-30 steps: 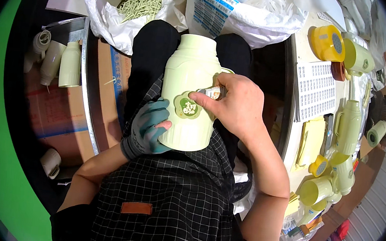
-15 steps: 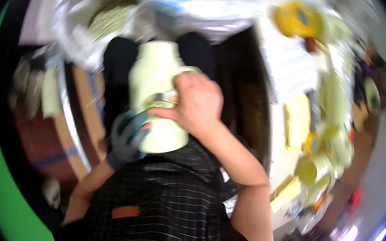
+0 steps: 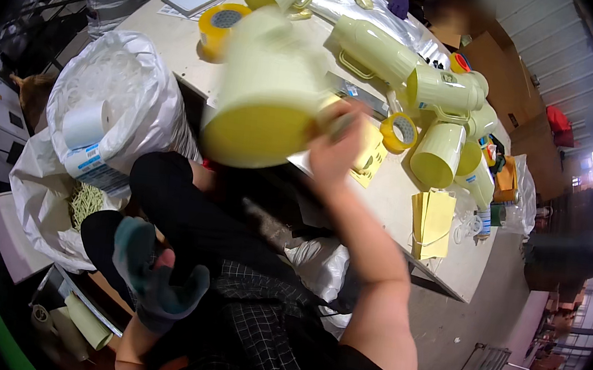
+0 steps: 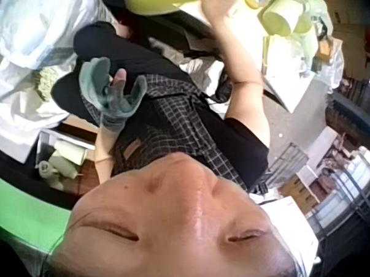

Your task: The person applies labels and small stickers to plastic bottles before moving them to a storage shelf.

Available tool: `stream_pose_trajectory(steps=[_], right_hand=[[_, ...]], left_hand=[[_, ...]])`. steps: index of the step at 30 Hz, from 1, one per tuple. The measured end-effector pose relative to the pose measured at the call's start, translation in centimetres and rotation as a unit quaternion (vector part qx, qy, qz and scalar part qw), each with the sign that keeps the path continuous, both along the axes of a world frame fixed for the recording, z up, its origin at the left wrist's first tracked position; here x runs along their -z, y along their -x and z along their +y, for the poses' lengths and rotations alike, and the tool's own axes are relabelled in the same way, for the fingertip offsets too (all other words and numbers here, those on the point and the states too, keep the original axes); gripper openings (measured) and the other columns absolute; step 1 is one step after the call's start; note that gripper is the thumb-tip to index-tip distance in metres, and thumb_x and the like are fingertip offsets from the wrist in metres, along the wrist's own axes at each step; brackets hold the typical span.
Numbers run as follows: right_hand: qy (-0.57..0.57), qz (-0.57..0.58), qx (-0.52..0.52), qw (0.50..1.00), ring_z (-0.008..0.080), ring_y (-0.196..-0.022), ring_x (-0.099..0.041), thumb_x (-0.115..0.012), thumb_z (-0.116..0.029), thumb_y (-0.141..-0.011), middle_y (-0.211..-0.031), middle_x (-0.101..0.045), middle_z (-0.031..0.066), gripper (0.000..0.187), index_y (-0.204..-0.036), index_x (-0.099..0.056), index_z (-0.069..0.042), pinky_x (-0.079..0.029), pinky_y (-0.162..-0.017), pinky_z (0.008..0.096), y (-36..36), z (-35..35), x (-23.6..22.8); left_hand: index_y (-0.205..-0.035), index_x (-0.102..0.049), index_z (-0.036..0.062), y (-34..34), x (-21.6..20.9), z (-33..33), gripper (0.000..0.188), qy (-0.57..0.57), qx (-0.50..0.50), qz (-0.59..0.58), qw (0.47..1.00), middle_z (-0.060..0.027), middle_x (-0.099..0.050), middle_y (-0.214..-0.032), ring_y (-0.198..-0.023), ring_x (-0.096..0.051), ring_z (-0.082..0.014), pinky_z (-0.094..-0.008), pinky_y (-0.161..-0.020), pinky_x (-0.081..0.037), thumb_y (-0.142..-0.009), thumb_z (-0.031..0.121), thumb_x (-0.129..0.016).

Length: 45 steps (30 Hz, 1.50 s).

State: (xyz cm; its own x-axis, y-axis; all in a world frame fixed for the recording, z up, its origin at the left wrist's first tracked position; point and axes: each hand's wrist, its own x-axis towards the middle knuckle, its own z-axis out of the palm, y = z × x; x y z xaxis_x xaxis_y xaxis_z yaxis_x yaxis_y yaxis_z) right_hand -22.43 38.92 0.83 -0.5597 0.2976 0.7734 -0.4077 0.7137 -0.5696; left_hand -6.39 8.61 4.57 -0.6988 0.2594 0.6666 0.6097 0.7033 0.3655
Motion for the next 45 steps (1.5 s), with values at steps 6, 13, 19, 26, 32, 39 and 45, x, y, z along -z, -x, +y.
stream_pose_trajectory(steps=[6, 13, 19, 26, 32, 39, 45], right_hand=[[0.012, 0.033, 0.314, 0.949, 0.0376, -0.1, -0.067, -0.078, -0.016, -0.089, -0.109, -0.067, 0.0202, 0.042, -0.116, -0.051, 0.001, -0.052, -0.09, 0.044, 13.1, 26.3, -5.7], [-0.145, -0.31, 0.202, 0.918, 0.0413, -0.099, -0.072, -0.083, -0.038, -0.086, -0.105, -0.075, 0.0245, 0.048, -0.115, -0.068, -0.003, -0.056, -0.085, 0.0519, 12.7, 23.5, -1.6], [-0.212, -0.443, -0.033, 0.87, 0.0328, -0.104, -0.068, -0.094, -0.022, -0.063, -0.11, -0.066, 0.0104, 0.058, -0.117, -0.074, -0.012, -0.056, -0.091, 0.0423, -0.9, 14.4, 6.3], [-0.138, -0.469, -0.111, 0.866, 0.0348, -0.108, -0.069, -0.083, -0.008, -0.071, -0.119, -0.071, 0.014, 0.043, -0.113, -0.073, -0.003, -0.055, -0.095, 0.0399, -0.5, 18.0, 6.1], [-0.192, -0.453, -0.037, 0.87, 0.0326, -0.114, -0.07, -0.085, -0.01, -0.072, -0.13, -0.071, 0.0114, 0.044, -0.114, -0.075, -0.003, -0.055, -0.1, 0.0388, -1.9, 16.1, 4.8], [-0.151, -0.454, -0.058, 0.876, 0.0311, -0.118, -0.07, -0.082, -0.006, -0.076, -0.135, -0.072, 0.0082, 0.04, -0.115, -0.075, -0.001, -0.055, -0.102, 0.0376, -3.6, 17.4, 5.8], [-0.119, -0.388, -0.001, 0.914, 0.0319, -0.105, -0.074, -0.075, 0.003, -0.077, -0.115, -0.078, 0.0127, 0.038, -0.114, -0.075, -0.005, -0.057, -0.093, 0.0397, -4.2, 17.3, 6.0]], left_hand=[[-0.129, -0.062, 0.005, -0.4, 4.2, -0.8, 0.052, 0.037, -0.061, -0.12, 0.99, -0.0212, -0.061, -0.139, -0.128, -0.056, -0.0431, -0.0576, -0.111, -0.043, -0.081, 0.013, -0.078], [-0.135, -0.059, 0.0055, -0.5, 7.0, -1.3, 0.055, 0.054, -0.079, -0.182, 0.979, -0.021, -0.06, -0.142, -0.129, -0.056, -0.0432, -0.0548, -0.11, -0.043, -0.084, 0.01, -0.078], [-0.135, -0.061, 0.0048, 0.4, 7.2, -1.2, 0.053, 0.042, -0.075, -0.229, 0.97, -0.0205, -0.061, -0.14, -0.127, -0.057, -0.0425, -0.0536, -0.11, -0.043, -0.084, 0.008, -0.077], [-0.134, -0.061, 0.0031, 1.1, 8.2, -1.1, 0.052, 0.048, -0.025, -0.234, 0.971, -0.0202, -0.062, -0.139, -0.124, -0.06, -0.0403, -0.0501, -0.107, -0.047, -0.084, 0.002, -0.075], [-0.131, -0.065, 0.0046, -0.8, 9.6, -0.7, 0.055, 0.001, -0.028, -0.251, 0.967, -0.0188, -0.065, -0.135, -0.122, -0.062, -0.0394, -0.049, -0.105, -0.049, -0.078, -0.002, -0.077], [-0.129, -0.067, 0.0058, -0.9, 10.6, -1.2, 0.054, -0.014, -0.027, -0.251, 0.968, -0.0168, -0.067, -0.132, -0.121, -0.062, -0.0392, -0.0499, -0.105, -0.048, -0.076, 0.0, -0.08], [-0.127, -0.068, 0.0057, -0.5, 10.8, -1.2, 0.052, -0.02, -0.023, -0.254, 0.967, -0.0162, -0.067, -0.132, -0.12, -0.062, -0.0388, -0.0493, -0.105, -0.048, -0.077, -0.001, -0.079]])
